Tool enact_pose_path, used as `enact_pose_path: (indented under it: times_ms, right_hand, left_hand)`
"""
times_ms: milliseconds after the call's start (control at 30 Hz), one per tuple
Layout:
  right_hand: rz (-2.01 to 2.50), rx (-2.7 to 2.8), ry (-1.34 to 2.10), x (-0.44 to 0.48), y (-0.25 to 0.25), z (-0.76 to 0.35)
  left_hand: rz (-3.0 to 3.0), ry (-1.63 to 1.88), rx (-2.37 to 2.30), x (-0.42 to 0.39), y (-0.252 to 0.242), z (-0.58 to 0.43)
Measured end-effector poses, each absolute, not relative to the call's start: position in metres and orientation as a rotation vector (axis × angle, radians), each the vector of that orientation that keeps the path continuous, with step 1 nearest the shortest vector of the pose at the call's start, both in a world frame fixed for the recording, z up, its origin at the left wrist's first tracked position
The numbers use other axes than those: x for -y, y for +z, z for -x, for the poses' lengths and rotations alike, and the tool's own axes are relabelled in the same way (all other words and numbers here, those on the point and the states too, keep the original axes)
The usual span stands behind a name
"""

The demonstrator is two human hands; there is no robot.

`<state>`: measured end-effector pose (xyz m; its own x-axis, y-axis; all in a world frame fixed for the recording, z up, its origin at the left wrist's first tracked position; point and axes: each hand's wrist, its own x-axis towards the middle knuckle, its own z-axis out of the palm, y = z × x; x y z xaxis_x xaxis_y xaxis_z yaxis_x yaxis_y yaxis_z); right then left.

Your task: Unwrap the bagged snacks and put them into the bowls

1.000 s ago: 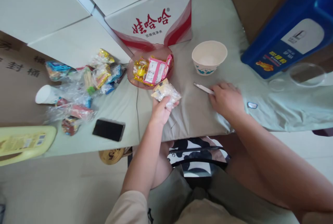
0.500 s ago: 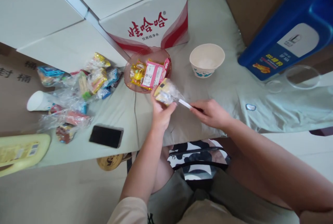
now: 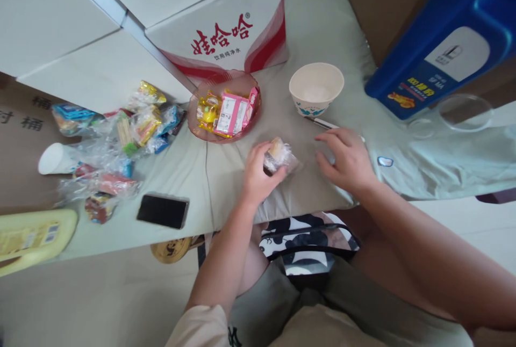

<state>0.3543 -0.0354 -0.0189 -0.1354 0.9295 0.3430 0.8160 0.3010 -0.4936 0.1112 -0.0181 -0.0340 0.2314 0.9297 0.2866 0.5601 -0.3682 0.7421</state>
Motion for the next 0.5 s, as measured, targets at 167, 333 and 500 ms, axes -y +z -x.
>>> enact_pose_path:
  times_ms: [167, 333, 500]
  right_hand:
    - [1.299, 2.09, 0.529, 0.046, -0.023, -0.322]
    - [1.286, 2.074, 0.647, 0.047, -0.029, -0.3]
    - [1.225, 2.026, 0.819, 0.042, -0.02, -0.309]
  left_hand:
    - [-1.917, 1.068, -1.623, 0.016, -0.024, -0.105]
    - [-1.178, 1.12, -1.558, 0.013, -0.025, -0.105]
    - [-0.982, 1.124, -1.494, 0.011, -0.023, -0.103]
